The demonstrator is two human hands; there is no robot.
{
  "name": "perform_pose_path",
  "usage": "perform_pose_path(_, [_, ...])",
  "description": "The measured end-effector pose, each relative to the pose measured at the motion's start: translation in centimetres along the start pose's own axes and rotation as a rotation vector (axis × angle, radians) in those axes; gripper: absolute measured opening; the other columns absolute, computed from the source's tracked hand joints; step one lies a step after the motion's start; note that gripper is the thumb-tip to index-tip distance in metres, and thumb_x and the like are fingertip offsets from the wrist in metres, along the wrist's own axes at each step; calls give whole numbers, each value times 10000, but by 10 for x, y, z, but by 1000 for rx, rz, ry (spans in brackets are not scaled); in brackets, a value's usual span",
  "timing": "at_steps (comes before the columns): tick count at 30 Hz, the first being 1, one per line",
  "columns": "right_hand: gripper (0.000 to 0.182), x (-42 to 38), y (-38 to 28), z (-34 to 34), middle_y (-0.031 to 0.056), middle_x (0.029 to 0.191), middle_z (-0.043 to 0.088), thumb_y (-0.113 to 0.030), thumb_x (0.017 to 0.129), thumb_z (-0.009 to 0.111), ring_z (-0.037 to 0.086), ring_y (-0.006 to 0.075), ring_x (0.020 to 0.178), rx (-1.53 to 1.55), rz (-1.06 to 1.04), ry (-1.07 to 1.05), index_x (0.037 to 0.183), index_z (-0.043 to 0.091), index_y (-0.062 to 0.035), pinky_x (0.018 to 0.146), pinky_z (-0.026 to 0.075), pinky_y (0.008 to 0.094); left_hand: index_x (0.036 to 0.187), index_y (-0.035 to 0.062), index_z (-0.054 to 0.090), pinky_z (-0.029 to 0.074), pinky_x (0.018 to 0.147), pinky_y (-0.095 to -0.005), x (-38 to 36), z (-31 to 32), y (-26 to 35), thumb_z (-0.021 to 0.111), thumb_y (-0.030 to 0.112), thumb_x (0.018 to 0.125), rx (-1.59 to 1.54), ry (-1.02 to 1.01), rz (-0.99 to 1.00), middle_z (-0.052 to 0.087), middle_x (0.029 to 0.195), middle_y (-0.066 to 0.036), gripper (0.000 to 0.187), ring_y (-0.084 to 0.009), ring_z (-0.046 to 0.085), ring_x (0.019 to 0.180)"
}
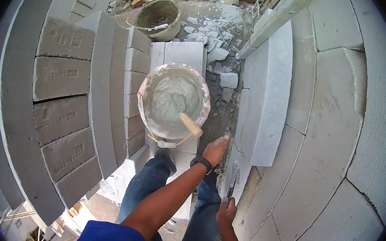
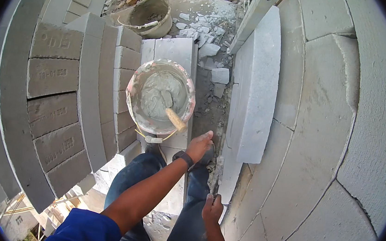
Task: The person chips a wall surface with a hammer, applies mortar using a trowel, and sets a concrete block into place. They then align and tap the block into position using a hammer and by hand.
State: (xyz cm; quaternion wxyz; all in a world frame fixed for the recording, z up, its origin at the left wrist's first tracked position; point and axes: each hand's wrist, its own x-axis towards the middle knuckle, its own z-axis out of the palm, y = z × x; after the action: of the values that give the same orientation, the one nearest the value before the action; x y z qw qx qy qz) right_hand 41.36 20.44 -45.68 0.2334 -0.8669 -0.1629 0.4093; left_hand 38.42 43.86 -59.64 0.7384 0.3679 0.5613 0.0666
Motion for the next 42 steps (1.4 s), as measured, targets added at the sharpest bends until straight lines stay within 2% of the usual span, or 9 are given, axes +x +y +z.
perform_pose_path(4, [336,9,21,101,239,709,657,-351,1012,604,664,489,705,-372,5,-196,1019,602,-15,658,510,573,1499,-67,456,497,1024,-321,-129,-51,118,615,349,1052,-92,-69,-32,679,1267,-129,631,-179,655,1112])
perform_pose_path(11, [568,-24,59,215,241,1354,564,-383,1017,569,584,451,1201,-488,28,-491,1447,423,-44,949,496,539,1499,-57,448,499,1053,-356,-161,-56,120,660,263,1031,-41,-83,3,646,1349,-190,605,-222,650,1205])
perform_pose_path(16, [518,10,66,199,230,1417,572,-291,1008,586,562,437,1290,-367,-53,-702,1470,449,-101,1019,477,516,1494,-50,454,527,1017,-367,-145,-54,101,710,333,996,270,-182,12,649,1336,-226,679,-264,671,1187])
perform_pose_path(18, [485,42,0,138,233,1401,598,-252,1001,595,569,424,1304,-45,-154,-537,1452,484,-116,1026,477,510,1474,-63,475,527,1011,-365,-134,-59,98,704,329,990,323,-159,50,668,1302,-239,664,-275,687,1155])
perform_pose_path(21, [261,115,-150,23,174,975,671,-119,957,660,697,328,908,90,-511,44,1202,656,-28,807,548,409,1443,-93,501,527,995,-350,-117,-61,96,684,331,987,348,-48,102,690,1280,-210,649,-252,697,1129])
perform_pose_path(24, [299,212,-200,-44,202,1114,649,-155,953,676,624,377,1067,-143,-733,506,1198,649,15,919,494,462,1440,-100,501,525,990,-332,-110,-56,114,693,346,981,318,-26,74,688,1289,-199,668,-237,694,1130])
perform_pose_path(26, [495,272,-208,-63,223,1327,571,-287,967,673,525,406,1261,-368,-696,599,1366,577,-11,1060,413,506,1409,-101,519,552,952,-359,-103,-49,108,693,378,983,289,-30,127,712,1202,-236,664,-279,719,1086])
perform_pose_path(32, [824,318,-212,-50,255,1620,278,-514,974,591,255,460,1492,-616,-532,491,1627,289,-112,1209,219,577,1405,-99,523,549,963,-352,-83,-35,112,700,357,980,343,-74,137,711,1209,-239,648,-278,720,1101])
perform_pose_path(42, [832,322,-211,-53,261,1613,297,-479,938,642,275,449,1491,-572,-512,466,1618,316,-126,1201,237,575,1391,-94,540,539,989,-359,-52,-28,97,708,353,972,384,-152,19,691,1255,-267,635,-293,702,1158])
